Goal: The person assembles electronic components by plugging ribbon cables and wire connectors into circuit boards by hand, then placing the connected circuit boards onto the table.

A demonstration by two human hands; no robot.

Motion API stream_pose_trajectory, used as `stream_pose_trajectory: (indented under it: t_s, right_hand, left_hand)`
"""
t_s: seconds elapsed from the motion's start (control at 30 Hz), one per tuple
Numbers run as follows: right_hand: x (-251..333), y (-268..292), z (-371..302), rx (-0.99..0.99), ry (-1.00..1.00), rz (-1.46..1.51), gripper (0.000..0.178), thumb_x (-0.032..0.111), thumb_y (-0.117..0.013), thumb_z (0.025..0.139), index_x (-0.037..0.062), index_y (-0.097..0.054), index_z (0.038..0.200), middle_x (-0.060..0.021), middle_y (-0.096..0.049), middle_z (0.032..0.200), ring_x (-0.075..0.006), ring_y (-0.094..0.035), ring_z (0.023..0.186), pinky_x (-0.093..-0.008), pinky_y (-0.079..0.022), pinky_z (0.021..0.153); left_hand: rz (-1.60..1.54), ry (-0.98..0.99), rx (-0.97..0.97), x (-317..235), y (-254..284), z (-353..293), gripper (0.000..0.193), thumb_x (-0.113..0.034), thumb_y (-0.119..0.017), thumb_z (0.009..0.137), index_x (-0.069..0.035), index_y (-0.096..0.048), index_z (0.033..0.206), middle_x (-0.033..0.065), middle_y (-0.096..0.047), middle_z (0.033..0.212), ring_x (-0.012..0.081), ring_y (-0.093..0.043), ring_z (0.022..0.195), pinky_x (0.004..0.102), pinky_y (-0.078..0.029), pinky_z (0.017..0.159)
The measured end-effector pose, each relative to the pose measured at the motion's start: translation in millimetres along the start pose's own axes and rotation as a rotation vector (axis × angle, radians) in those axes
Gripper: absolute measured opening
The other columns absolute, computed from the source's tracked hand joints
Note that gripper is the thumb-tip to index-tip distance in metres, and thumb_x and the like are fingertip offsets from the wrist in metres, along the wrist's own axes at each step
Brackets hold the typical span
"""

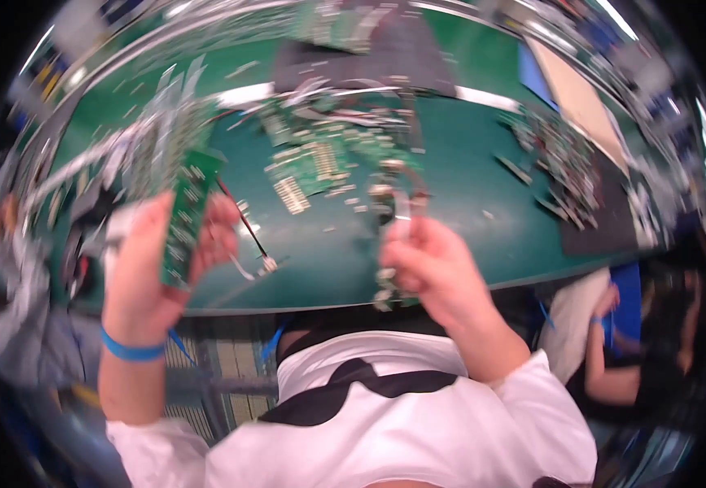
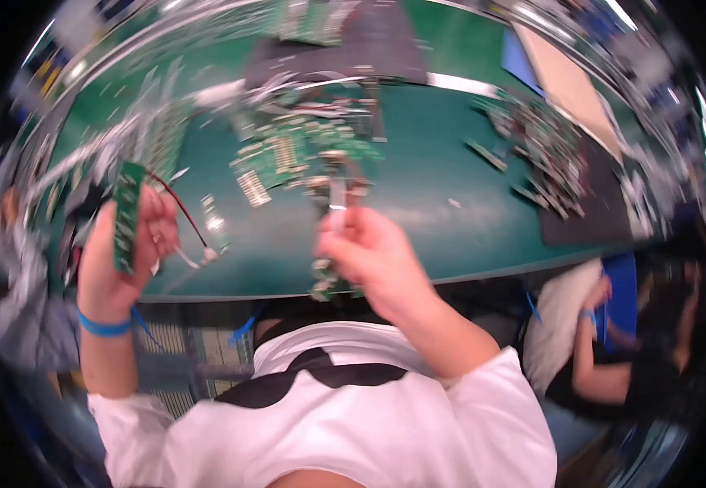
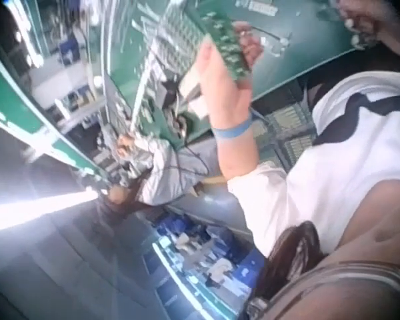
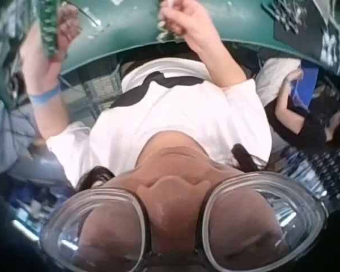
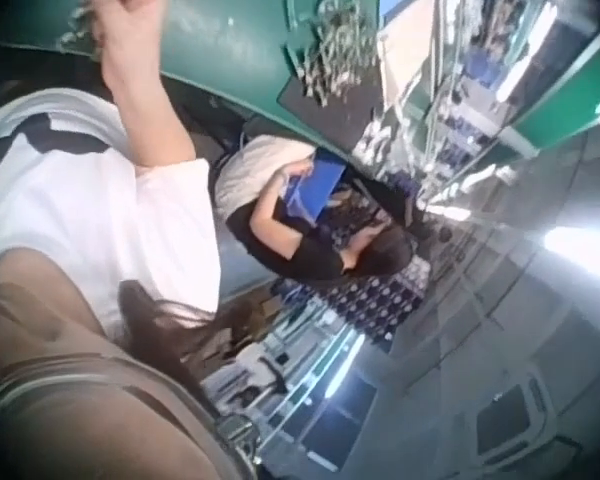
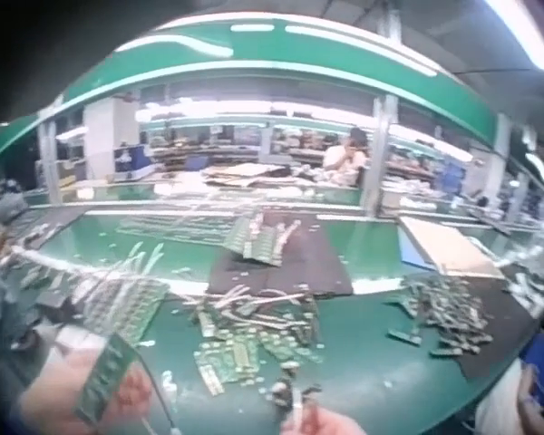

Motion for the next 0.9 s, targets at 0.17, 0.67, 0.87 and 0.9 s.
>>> stream_pose_trajectory:
  t_s: [0.17, 0.67, 0.87, 0.9]
  right_hand:
    - [10, 14, -13, -0.073, 0.147, -0.095, 0.028, 0.004, -0.069, 0.08, 0.0008, -0.053, 0.103, 0.0005, -0.058, 0.082, -0.0056, -0.056, 0.071, -0.0201, -0.047, 0.068]
    - [93, 108, -52, -0.356, 0.274, -0.215, 0.021, 0.007, -0.07, 0.079, 0.0001, -0.062, 0.098, -0.0016, -0.064, 0.083, -0.0043, -0.057, 0.069, -0.0181, -0.043, 0.056]
    - [154, 159, -66, -0.445, 0.393, -0.32, 0.012, 0.01, -0.064, 0.08, 0.0009, -0.061, 0.087, -0.003, -0.061, 0.074, -0.0051, -0.056, 0.059, -0.0172, -0.04, 0.048]
    - [170, 169, -69, -0.487, 0.455, -0.316, 0.012, 0.01, -0.063, 0.082, 0.0009, -0.061, 0.089, -0.0032, -0.061, 0.074, -0.005, -0.055, 0.058, -0.0162, -0.04, 0.048]
  left_hand:
    - [-0.191, 0.08, 0.106, 54, -89, 59, 0.023, -0.018, -0.053, 0.091, -0.002, -0.056, 0.107, 0.0108, -0.06, 0.104, 0.0187, -0.06, 0.087, 0.0339, -0.051, 0.077]
    - [-0.074, 0.069, 0.498, 93, -235, 114, 0.027, -0.009, -0.054, 0.09, 0.004, -0.059, 0.113, 0.0116, -0.063, 0.108, 0.0156, -0.059, 0.1, 0.0271, -0.046, 0.088]
    - [0.055, -0.001, 0.35, 83, -239, 106, 0.029, -0.009, -0.052, 0.091, 0.004, -0.058, 0.116, 0.0095, -0.061, 0.114, 0.0159, -0.058, 0.104, 0.0254, -0.044, 0.089]
    - [0.042, -0.027, 0.403, 78, -238, 95, 0.03, -0.012, -0.05, 0.092, 0.004, -0.057, 0.117, 0.0093, -0.059, 0.117, 0.0162, -0.056, 0.106, 0.0276, -0.044, 0.089]
Point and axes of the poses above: each hand's wrist, its own z-axis towards the middle knuckle, its own y-axis out of the back of the hand, x = y × z, the point moved 5 cm from there along z, towards the middle knuckle
